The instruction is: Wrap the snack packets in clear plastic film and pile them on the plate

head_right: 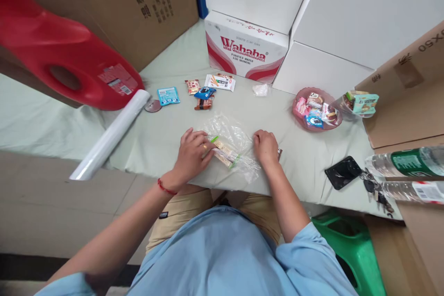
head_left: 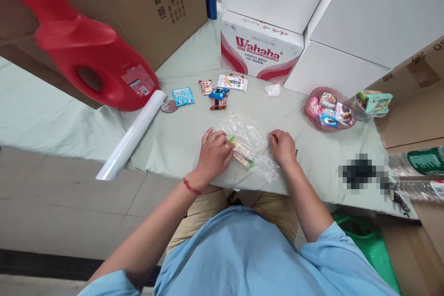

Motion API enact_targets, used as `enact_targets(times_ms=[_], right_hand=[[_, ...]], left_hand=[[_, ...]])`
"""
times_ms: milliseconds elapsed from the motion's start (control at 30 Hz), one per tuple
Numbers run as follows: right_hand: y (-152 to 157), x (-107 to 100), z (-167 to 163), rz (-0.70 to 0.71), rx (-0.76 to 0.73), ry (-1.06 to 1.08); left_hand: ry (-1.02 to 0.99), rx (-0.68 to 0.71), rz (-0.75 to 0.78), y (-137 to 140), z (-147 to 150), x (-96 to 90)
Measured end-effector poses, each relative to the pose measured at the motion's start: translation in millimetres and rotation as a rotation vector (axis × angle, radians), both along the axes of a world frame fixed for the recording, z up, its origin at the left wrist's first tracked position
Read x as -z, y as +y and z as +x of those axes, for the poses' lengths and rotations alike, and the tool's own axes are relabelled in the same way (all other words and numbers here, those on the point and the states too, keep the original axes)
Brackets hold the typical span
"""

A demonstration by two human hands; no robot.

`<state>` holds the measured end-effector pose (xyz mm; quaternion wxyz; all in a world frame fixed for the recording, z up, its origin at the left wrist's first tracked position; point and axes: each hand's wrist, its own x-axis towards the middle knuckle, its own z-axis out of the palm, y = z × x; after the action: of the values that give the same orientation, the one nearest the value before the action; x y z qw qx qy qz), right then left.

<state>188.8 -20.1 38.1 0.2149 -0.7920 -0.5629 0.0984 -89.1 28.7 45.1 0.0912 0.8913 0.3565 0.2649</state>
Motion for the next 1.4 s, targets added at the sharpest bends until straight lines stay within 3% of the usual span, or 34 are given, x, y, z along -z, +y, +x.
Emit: enact_targets(times_ms=[167, 367, 467, 567, 633, 700, 767, 833, 933, 1033, 1100, 1233, 1400], right_hand=[[8.3, 2.9, 11.6, 0.013, -0.002, 0.013], [-20.8, -5.0, 44.0, 0.218, 0.079, 0.356], [-50.9, -9.2, 68.6, 0.256, 0.018, 0.272], [-75.7, -6.4, 82.2, 0.1, -0.186, 0.185], [-84.0, -1.6, 81.9, 0.036, -0.226, 0.169], [-86.4, 2.0, 76.6, 0.078, -0.143, 0.162], [-86.4, 1.0, 69.1, 0.196, 0.04, 0.234], [-88.0, -6.2, 60.7, 0.349, 0.247, 0.492], [-96.5, -24.9, 44.9, 0.469, 0.376, 1.1], [-105.7, -42.2, 22.9, 0.388, 0.298, 1.463], [-107.5, -48.4, 6.2, 0.314, 0.249, 1.565], [-101.4, -48.8, -21.2, 0.173, 0.235, 1.708], [-95.8, -41.4, -36.0, 0.029, 0.25, 1.702]], left_hand=[[0.031, 0.214, 0.052, -18.6, -47.8, -5.9], [0.038, 0.208, -0.079, -34.8, -99.8, 6.2], [-0.07, 0.17, -0.052, -44.3, -106.4, 8.6], [-0.215, 0.136, -0.021, -52.9, -96.2, 2.8], [-0.289, 0.143, -0.025, -57.4, -81.7, -6.5], [-0.344, 0.167, -0.056, -61.3, -63.8, -19.5], [-0.393, 0.191, -0.105, -65.1, -45.3, -34.5], [-0.454, 0.206, -0.178, -68.6, -27.9, -48.5], [-0.539, 0.185, -0.38, -72.3, -3.2, -60.6], [-0.556, 0.153, -0.64, -74.1, 22.2, -57.7], [-0.586, 0.133, -0.735, -74.7, 38.4, -50.6], [-0.701, 0.115, -0.781, -72.1, 56.8, -41.8], [-0.884, 0.175, -1.345, -62.3, 54.6, -46.8]])
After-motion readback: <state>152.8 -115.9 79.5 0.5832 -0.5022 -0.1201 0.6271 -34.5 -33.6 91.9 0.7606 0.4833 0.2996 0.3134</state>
